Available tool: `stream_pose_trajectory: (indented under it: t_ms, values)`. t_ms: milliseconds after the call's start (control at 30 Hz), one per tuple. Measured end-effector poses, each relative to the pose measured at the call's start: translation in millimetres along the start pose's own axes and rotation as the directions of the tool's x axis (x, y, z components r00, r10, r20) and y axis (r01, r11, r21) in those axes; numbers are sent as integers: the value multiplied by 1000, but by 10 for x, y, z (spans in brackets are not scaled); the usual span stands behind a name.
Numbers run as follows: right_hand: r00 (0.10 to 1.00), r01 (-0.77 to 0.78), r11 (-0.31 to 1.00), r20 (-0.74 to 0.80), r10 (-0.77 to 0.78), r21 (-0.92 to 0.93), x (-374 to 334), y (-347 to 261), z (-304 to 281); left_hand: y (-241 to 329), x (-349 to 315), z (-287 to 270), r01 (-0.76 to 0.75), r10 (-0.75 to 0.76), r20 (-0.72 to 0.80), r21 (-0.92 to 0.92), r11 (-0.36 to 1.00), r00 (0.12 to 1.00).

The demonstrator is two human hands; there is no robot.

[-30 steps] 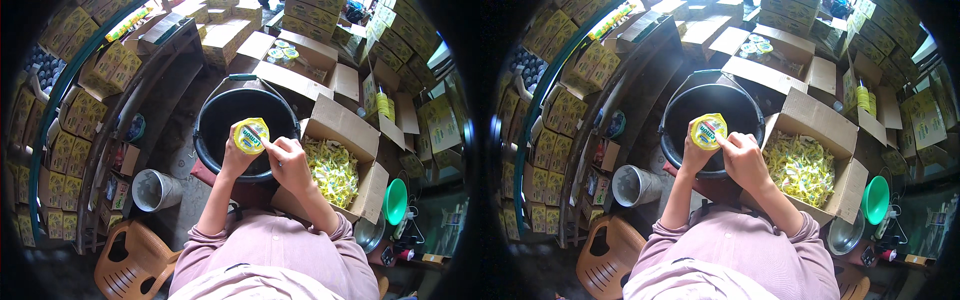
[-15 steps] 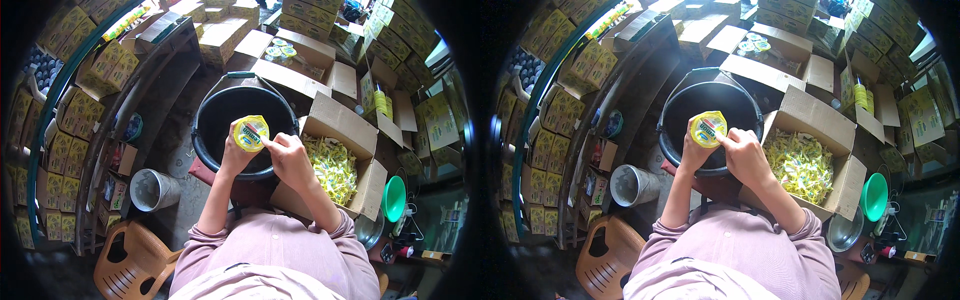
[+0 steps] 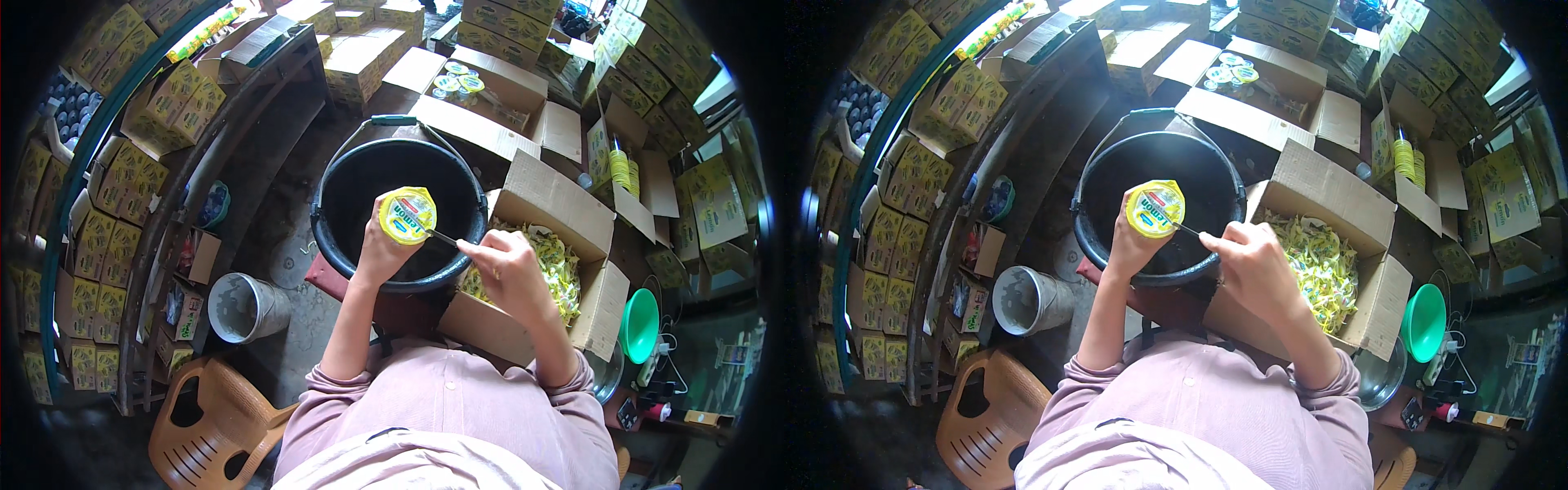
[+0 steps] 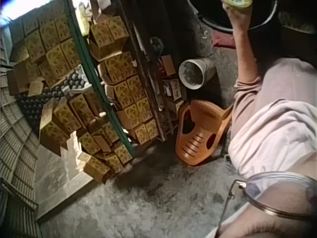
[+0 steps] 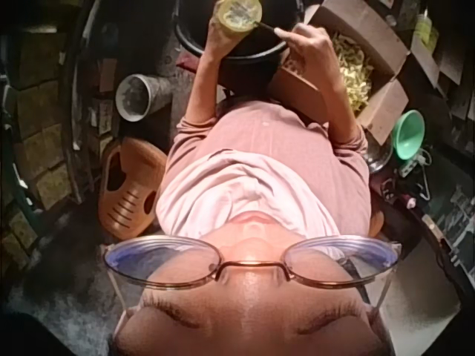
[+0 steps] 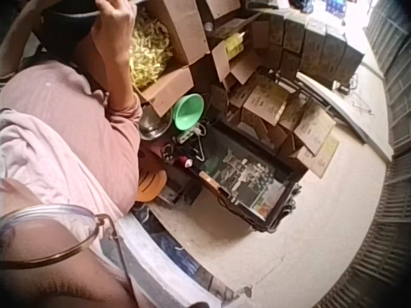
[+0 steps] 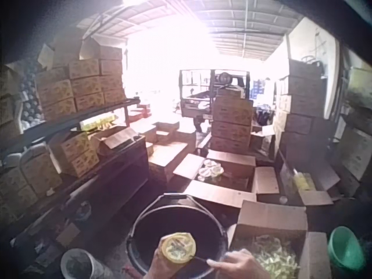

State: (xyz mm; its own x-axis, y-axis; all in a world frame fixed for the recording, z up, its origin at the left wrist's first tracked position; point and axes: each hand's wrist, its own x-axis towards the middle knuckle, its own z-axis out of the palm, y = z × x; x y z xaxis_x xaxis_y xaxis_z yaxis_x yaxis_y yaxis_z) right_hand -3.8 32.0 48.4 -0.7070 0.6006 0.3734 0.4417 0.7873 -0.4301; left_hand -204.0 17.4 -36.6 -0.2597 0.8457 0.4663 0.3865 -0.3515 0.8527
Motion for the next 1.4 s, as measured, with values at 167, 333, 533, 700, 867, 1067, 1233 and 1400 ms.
stream_pose_trajectory:
  t_ms: [167, 333, 533, 700, 867, 1067, 1233, 1400]
  values:
    - [974, 219, 970, -86, -210, 103, 231, 321, -147, 13, 16, -58, 76, -42, 150, -227, 971, 988]
    - [929, 366, 920, 3, -370, 139, 448, 417, -28, 30, -23, -87, 179, -62, 301, -380, 907, 952]
    - [910, 394, 905, 71, -409, 161, 536, 408, 41, 53, -12, -92, 192, -71, 321, -363, 912, 944]
    - [908, 389, 909, 107, -406, 150, 550, 448, 66, 52, -4, -96, 179, -60, 325, -352, 918, 944]
    - [909, 375, 914, 133, -396, 157, 579, 476, 96, 23, -12, -94, 199, -65, 342, -370, 907, 937]
    - [905, 354, 922, 191, -380, 155, 552, 529, 58, 52, 8, -89, 207, -59, 371, -374, 904, 927]
    - [884, 393, 917, 247, -396, 63, 569, 470, 62, 43, 6, -82, 189, -49, 367, -354, 916, 929]
    - [869, 420, 907, 278, -409, 19, 613, 467, 43, 25, 1, -69, 208, -81, 381, -304, 930, 921]
